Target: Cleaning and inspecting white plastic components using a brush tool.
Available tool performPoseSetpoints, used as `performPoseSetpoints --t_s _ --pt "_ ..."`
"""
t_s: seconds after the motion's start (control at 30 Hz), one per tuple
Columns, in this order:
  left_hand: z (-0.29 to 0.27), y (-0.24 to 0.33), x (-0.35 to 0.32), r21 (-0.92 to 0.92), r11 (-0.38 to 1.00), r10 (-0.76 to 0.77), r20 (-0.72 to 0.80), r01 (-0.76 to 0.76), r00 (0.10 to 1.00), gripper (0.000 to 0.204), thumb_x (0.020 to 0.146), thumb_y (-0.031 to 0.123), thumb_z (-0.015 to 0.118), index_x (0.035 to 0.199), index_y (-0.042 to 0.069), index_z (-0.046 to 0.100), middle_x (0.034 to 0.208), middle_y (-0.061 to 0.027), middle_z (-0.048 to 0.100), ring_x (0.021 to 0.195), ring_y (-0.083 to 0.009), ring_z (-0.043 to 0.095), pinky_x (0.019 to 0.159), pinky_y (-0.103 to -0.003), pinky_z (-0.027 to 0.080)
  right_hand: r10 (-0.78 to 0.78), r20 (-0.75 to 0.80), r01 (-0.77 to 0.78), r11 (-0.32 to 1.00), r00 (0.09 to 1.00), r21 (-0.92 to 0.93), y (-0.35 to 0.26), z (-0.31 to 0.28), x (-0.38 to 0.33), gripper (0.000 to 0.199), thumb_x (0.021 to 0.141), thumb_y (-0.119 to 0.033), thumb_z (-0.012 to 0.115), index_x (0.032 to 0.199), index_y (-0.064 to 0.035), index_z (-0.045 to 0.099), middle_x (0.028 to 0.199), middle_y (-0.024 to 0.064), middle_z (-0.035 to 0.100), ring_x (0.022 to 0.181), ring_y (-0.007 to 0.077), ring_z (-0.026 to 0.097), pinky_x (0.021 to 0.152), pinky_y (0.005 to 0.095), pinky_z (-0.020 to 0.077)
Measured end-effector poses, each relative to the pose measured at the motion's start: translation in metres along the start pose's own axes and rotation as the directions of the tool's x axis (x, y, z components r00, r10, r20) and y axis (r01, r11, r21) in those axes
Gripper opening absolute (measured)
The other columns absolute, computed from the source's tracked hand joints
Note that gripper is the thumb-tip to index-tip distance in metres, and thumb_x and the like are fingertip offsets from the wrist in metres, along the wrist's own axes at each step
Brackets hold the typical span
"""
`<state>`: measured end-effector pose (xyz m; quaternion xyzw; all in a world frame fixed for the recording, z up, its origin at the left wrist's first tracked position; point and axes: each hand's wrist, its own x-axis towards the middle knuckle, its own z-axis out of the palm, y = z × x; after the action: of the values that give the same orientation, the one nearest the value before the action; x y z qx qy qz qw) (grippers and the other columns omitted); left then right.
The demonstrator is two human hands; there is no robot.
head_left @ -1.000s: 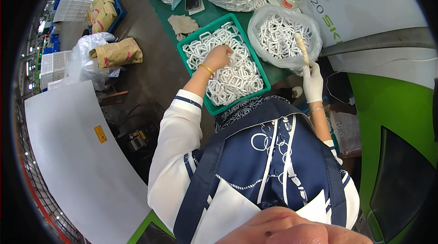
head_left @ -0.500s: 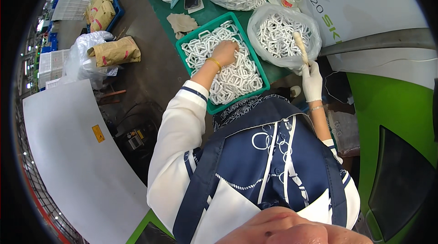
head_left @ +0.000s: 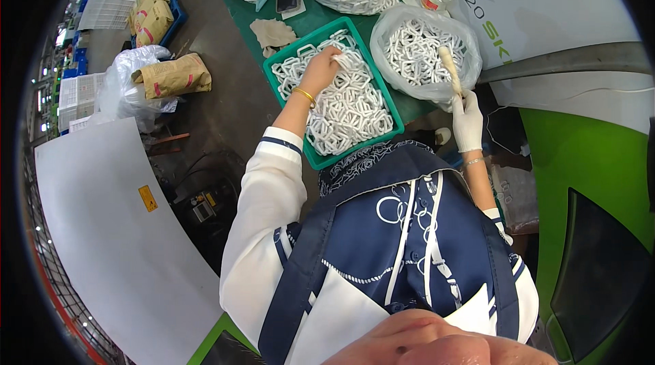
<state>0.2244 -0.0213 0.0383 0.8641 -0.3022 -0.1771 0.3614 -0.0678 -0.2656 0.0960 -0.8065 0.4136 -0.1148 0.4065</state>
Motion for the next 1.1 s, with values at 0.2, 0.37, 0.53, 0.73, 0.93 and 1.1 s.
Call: performPoseSetpoints --t_s 0.2,0.37,0.53,0.73,0.93,1.1 --pt "-0.036 0.015 0.008 -0.135 0.988 -0.095 -0.173 0.072 0.980 0.022 0.087 0.010 0.063 0.108 0.001 0.062 0.103 -0.0180 0.069 0.093 -0.0311 0.067 0.083 -0.038 0.051 -0.016 -0.010 0.016 1.000 1.000 0.007 0.007 0.001 0.001 0.031 0.099 -0.026 0.057 0.116 0.0005 0.058 0.084 0.0145 0.063 0.075 0.0218 0.060 0.073 0.0334 0.0488" --pt "-0.052 0.021 0.001 -0.258 0.945 -0.235 -0.105 0.202 0.966 0.025 0.086 0.007 0.062 0.110 0.001 0.060 0.103 -0.0133 0.067 0.094 -0.0247 0.065 0.084 -0.034 0.050 0.003 0.015 -0.003 1.000 1.000 0.024 0.001 -0.001 -0.001 0.034 0.099 -0.025 0.057 0.120 0.0011 0.058 0.089 0.0148 0.066 0.080 0.0198 0.063 0.076 0.0328 0.0494" --pt "-0.033 0.018 0.000 -0.390 0.920 -0.110 -0.155 0.042 0.982 0.032 0.084 -0.002 0.054 0.115 0.002 0.057 0.105 -0.0095 0.066 0.095 -0.0186 0.064 0.086 -0.030 0.049 0.006 0.069 -0.011 0.997 0.998 0.071 -0.017 -0.002 -0.003 0.034 0.099 -0.024 0.058 0.123 0.0001 0.058 0.093 0.0151 0.067 0.083 0.0194 0.064 0.079 0.0325 0.0501" --pt "-0.002 0.129 -0.019 -0.416 0.901 0.087 -0.103 -0.123 0.991 0.032 0.086 -0.004 0.052 0.118 0.002 0.053 0.106 -0.0063 0.065 0.098 -0.0144 0.062 0.088 -0.029 0.049 -0.207 0.140 0.175 0.962 0.968 0.211 -0.073 0.001 -0.017 0.031 0.101 -0.025 0.052 0.121 -0.0025 0.059 0.094 0.0165 0.067 0.085 0.0229 0.064 0.079 0.0338 0.0496" --pt "0.021 0.174 -0.030 -0.618 0.759 0.069 -0.238 -0.206 0.969 0.026 0.093 -0.008 0.043 0.116 0.004 0.048 0.113 -0.0092 0.056 0.103 -0.0208 0.061 0.085 -0.032 0.052 -0.297 0.135 0.243 0.917 0.945 0.316 -0.091 0.009 -0.023 0.027 0.103 -0.021 0.048 0.117 -0.0014 0.060 0.073 0.0056 0.053 0.068 0.0121 0.052 0.066 0.0289 0.0447" --pt "0.035 0.183 -0.032 -0.995 -0.088 0.000 -0.045 -0.045 0.999 0.022 0.095 -0.007 0.043 0.112 0.006 0.051 0.111 -0.0089 0.057 0.101 -0.0195 0.061 0.087 -0.033 0.055 -0.204 0.174 0.097 0.871 0.963 0.481 -0.116 -0.004 -0.022 0.046 0.091 -0.018 0.068 0.130 0.0000 0.050 0.087 -0.0011 0.053 0.076 0.0059 0.047 0.067 0.0235 0.0434"
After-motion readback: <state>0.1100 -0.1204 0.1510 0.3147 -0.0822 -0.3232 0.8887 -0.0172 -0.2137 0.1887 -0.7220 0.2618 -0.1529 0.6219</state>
